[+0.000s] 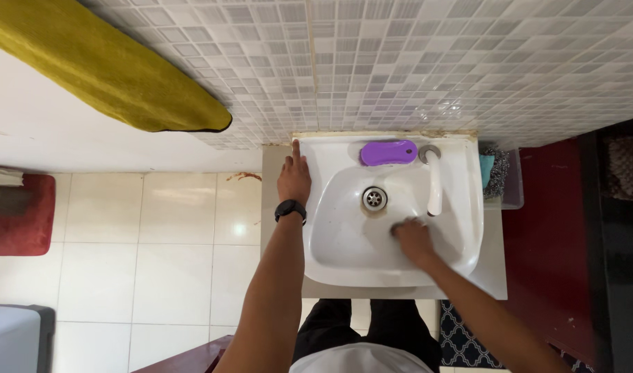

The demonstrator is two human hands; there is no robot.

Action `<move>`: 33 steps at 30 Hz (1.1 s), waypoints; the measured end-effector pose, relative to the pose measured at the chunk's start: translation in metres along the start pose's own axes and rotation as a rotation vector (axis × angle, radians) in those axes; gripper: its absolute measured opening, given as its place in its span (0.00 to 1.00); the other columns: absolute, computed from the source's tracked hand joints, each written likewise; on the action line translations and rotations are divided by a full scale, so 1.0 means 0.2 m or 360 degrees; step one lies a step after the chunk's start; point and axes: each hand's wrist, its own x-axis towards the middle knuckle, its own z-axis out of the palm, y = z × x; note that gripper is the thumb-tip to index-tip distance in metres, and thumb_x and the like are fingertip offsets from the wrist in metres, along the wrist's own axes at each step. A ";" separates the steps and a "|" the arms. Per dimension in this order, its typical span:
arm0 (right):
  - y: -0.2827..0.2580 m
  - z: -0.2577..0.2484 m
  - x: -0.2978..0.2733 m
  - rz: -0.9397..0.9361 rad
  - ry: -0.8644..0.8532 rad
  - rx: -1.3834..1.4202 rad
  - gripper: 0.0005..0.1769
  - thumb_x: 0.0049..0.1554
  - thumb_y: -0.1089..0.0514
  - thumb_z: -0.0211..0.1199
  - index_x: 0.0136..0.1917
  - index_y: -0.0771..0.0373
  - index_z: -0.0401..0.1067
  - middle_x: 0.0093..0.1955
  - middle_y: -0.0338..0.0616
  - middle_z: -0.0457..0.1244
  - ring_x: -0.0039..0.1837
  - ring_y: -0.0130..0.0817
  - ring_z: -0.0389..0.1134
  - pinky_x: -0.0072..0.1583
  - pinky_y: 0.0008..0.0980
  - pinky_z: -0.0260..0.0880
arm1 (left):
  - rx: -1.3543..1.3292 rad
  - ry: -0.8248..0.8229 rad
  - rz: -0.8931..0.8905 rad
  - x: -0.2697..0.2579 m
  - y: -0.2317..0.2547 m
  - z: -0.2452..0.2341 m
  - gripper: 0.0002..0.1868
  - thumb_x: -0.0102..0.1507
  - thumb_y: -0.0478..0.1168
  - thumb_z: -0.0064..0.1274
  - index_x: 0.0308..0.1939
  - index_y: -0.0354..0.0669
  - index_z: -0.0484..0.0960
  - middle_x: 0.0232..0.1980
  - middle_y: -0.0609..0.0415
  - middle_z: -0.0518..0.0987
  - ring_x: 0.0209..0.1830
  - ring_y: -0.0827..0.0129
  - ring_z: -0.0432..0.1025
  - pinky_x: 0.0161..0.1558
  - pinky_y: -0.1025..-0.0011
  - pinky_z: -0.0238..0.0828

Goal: The person cleans a white sink with a cloth and a purple brush, scrubbing the basin and around the drain.

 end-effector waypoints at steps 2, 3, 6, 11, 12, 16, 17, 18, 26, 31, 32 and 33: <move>0.09 0.02 0.08 0.0152 0.0169 0.0136 0.26 0.46 0.57 0.72 0.59 0.50 0.75 0.64 0.52 0.63 0.65 0.53 0.64 0.64 0.51 0.68 | -0.0002 -0.0018 -0.0006 0.00 0.00 0.00 0.30 0.75 0.46 0.38 0.80 0.53 0.51 0.52 0.43 0.77 0.48 0.49 0.76 0.47 0.54 0.77; 0.09 0.05 0.13 0.0193 0.0231 0.0187 0.26 0.45 0.57 0.74 0.58 0.52 0.74 0.63 0.53 0.63 0.63 0.55 0.63 0.62 0.51 0.67 | -0.0003 -0.0024 -0.0009 0.00 0.00 0.00 0.30 0.75 0.46 0.38 0.81 0.53 0.51 0.52 0.43 0.77 0.48 0.49 0.76 0.47 0.54 0.77; -0.06 0.13 0.25 0.0212 0.0369 0.0263 0.33 0.41 0.52 0.77 0.58 0.61 0.71 0.54 0.54 0.65 0.60 0.52 0.64 0.64 0.55 0.61 | -0.0016 0.0017 0.0016 0.01 0.00 0.01 0.30 0.74 0.46 0.38 0.80 0.52 0.51 0.54 0.43 0.77 0.48 0.48 0.76 0.46 0.54 0.77; -0.74 0.13 0.22 -0.0031 0.0437 0.0547 0.19 0.50 0.62 0.66 0.56 0.59 0.74 0.56 0.53 0.67 0.59 0.55 0.65 0.60 0.49 0.66 | 0.0003 -0.0002 -0.0032 0.00 0.01 0.00 0.30 0.74 0.47 0.39 0.80 0.55 0.53 0.54 0.44 0.78 0.50 0.49 0.76 0.47 0.53 0.77; -0.81 0.10 0.17 -0.0076 0.0399 0.0603 0.18 0.50 0.64 0.64 0.56 0.58 0.75 0.56 0.53 0.67 0.59 0.56 0.65 0.59 0.48 0.67 | 0.0013 -0.0010 -0.0040 -0.01 0.01 -0.01 0.30 0.74 0.47 0.39 0.80 0.55 0.53 0.53 0.45 0.78 0.50 0.49 0.76 0.47 0.54 0.77; -0.80 -0.01 0.00 -0.0258 0.0227 0.0721 0.19 0.48 0.67 0.63 0.53 0.54 0.76 0.56 0.45 0.68 0.60 0.52 0.65 0.59 0.46 0.70 | -0.0060 -0.0010 -0.0057 -0.02 0.02 -0.03 0.29 0.74 0.48 0.39 0.80 0.57 0.54 0.54 0.46 0.78 0.50 0.50 0.76 0.47 0.53 0.77; -0.73 -0.02 -0.03 -0.0292 0.0171 0.0709 0.19 0.48 0.66 0.63 0.54 0.52 0.77 0.54 0.44 0.69 0.59 0.49 0.67 0.62 0.45 0.69 | -0.0095 -0.0025 -0.0076 -0.02 0.03 -0.03 0.29 0.74 0.48 0.39 0.80 0.58 0.54 0.54 0.47 0.78 0.50 0.51 0.76 0.47 0.53 0.76; -0.64 -0.02 -0.04 -0.0338 0.0118 0.0698 0.20 0.49 0.65 0.64 0.55 0.49 0.78 0.51 0.43 0.70 0.58 0.46 0.69 0.65 0.45 0.68 | -0.0123 -0.0030 -0.0099 -0.02 0.02 -0.05 0.28 0.74 0.48 0.39 0.79 0.59 0.55 0.54 0.48 0.78 0.51 0.51 0.76 0.47 0.53 0.76; 0.02 0.00 0.05 0.0241 0.0463 0.0587 0.24 0.48 0.66 0.63 0.59 0.54 0.74 0.62 0.49 0.63 0.61 0.51 0.66 0.55 0.43 0.75 | -0.0093 -0.0067 -0.0114 -0.01 0.04 -0.07 0.28 0.74 0.49 0.38 0.80 0.59 0.55 0.53 0.48 0.78 0.50 0.53 0.76 0.48 0.55 0.77; -0.31 0.20 0.25 0.0064 0.0863 0.0391 0.31 0.47 0.59 0.70 0.62 0.70 0.68 0.62 0.56 0.62 0.62 0.56 0.62 0.62 0.58 0.60 | -0.0059 -0.0089 -0.0120 -0.01 0.04 -0.07 0.29 0.74 0.49 0.38 0.80 0.57 0.54 0.53 0.47 0.78 0.50 0.52 0.76 0.47 0.54 0.77; -0.46 0.23 0.27 0.0038 0.0820 0.0407 0.32 0.49 0.59 0.69 0.65 0.73 0.66 0.63 0.59 0.62 0.62 0.57 0.61 0.60 0.57 0.60 | -0.0043 -0.0106 -0.0124 -0.01 0.04 -0.07 0.29 0.74 0.49 0.38 0.80 0.57 0.54 0.53 0.46 0.78 0.50 0.51 0.76 0.47 0.54 0.77; -0.60 0.26 0.27 -0.0136 0.0890 0.0617 0.32 0.49 0.63 0.66 0.67 0.72 0.66 0.65 0.58 0.63 0.64 0.54 0.62 0.64 0.53 0.61 | -0.0027 -0.0122 -0.0129 0.00 0.04 -0.08 0.29 0.74 0.49 0.38 0.80 0.57 0.54 0.53 0.46 0.78 0.50 0.50 0.76 0.47 0.53 0.76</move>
